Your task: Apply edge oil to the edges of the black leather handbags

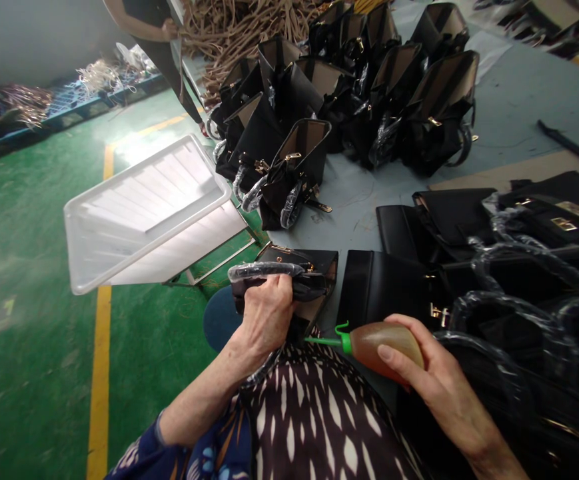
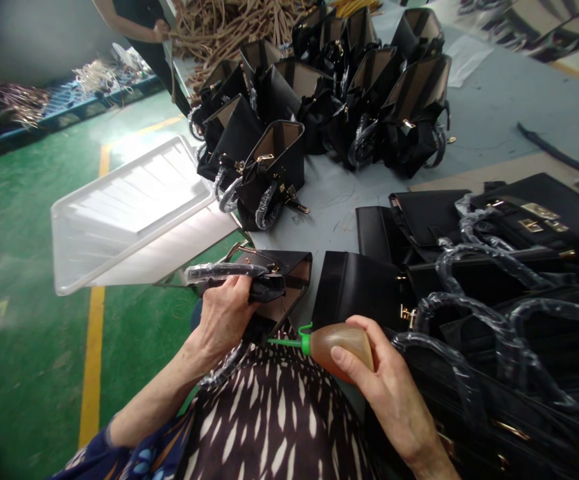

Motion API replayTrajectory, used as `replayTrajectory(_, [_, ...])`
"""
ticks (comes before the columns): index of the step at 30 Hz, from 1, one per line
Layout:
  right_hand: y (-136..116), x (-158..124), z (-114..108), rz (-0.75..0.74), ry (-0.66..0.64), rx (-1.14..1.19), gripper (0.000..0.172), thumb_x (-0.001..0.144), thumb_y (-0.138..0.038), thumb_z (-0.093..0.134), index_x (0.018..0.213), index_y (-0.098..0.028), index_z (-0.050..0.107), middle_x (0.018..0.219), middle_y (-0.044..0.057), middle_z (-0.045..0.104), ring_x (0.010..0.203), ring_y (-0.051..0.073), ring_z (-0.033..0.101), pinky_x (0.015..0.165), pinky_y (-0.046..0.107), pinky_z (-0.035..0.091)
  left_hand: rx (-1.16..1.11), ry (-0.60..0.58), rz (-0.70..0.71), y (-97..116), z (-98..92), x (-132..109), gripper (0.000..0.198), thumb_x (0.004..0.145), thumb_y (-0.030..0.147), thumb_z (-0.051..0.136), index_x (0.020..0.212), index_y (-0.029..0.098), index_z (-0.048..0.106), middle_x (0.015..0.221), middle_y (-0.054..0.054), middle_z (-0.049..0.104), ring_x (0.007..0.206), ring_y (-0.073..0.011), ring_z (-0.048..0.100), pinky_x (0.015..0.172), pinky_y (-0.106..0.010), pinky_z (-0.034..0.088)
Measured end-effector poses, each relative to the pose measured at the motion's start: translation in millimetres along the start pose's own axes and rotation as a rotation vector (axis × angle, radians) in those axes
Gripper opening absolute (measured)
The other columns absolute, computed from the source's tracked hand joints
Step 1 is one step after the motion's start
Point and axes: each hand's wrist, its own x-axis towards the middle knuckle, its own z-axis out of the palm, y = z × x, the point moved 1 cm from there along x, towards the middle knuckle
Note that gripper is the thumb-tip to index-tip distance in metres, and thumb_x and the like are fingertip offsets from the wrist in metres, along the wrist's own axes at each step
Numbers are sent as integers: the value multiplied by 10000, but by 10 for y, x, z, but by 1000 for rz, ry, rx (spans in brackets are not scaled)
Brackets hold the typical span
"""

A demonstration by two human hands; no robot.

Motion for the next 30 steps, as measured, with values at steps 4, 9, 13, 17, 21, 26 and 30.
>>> replayTrajectory(4, [-113, -51, -22, -45, 37, -175, 534, 772, -631, 563, 1178, -292, 495, 1056, 21, 659, 952, 258, 619, 803, 342, 502, 6, 2, 11, 4, 12, 0, 125, 823, 197, 563, 937, 148, 581, 1031, -103, 645, 900, -263, 653, 610, -314, 499])
replayTrajectory(9, [-264, -93, -30, -205, 164, -355, 497, 754, -616, 582, 1139, -302, 552, 1101, 42, 651, 942, 292, 631, 821, 402, 510, 1, 10, 35, 11, 20, -11, 137, 829, 220, 558, 940, 143, 577, 1011, -107, 645, 887, -265, 653, 596, -313, 496])
replayTrajectory(13, [-328, -62, -25, -329, 223, -459, 449, 783, -571, 578, 1142, -304, 548, 1057, 51, 650, 880, 288, 643, 811, 399, 517, 12, -15, 15, 13, 18, -10, 157, 825, 179, 534, 972, 144, 576, 1013, -102, 642, 885, -248, 653, 593, -289, 491])
replayTrajectory(17, [-335, -6, -33, -392, 244, -532, 425, 822, -544, 548, 1175, -310, 511, 1082, 49, 626, 904, 282, 633, 794, 380, 515, 5, -32, 18, 9, 18, -17, 159, 817, 181, 537, 965, 140, 577, 1009, -105, 637, 899, -242, 649, 609, -279, 492])
replayTrajectory(21, [-310, 80, -31, -443, 271, -564, 407, 852, -527, 521, 1180, -288, 492, 1112, 57, 599, 952, 281, 616, 791, 374, 501, -5, -10, 28, 8, 25, -23, 156, 818, 189, 543, 964, 140, 573, 1015, -107, 635, 905, -252, 647, 603, -291, 493])
replayTrajectory(26, [-298, 183, -50, -507, 432, -586, 448, 880, -526, 481, 1201, -214, 487, 1108, 115, 580, 954, 318, 603, 785, 415, 487, -6, 14, 26, -3, 20, -4, 172, 814, 183, 550, 979, 143, 573, 1023, -100, 638, 878, -249, 652, 601, -295, 490])
replayTrajectory(30, [-323, 150, -257, -358, 679, -343, 542, 815, -573, 571, 1222, -224, 494, 1124, 143, 589, 959, 370, 601, 806, 485, 484, -34, 31, -12, -28, -16, 14, 170, 832, 208, 551, 990, 151, 574, 1046, -93, 636, 871, -244, 655, 636, -302, 496])
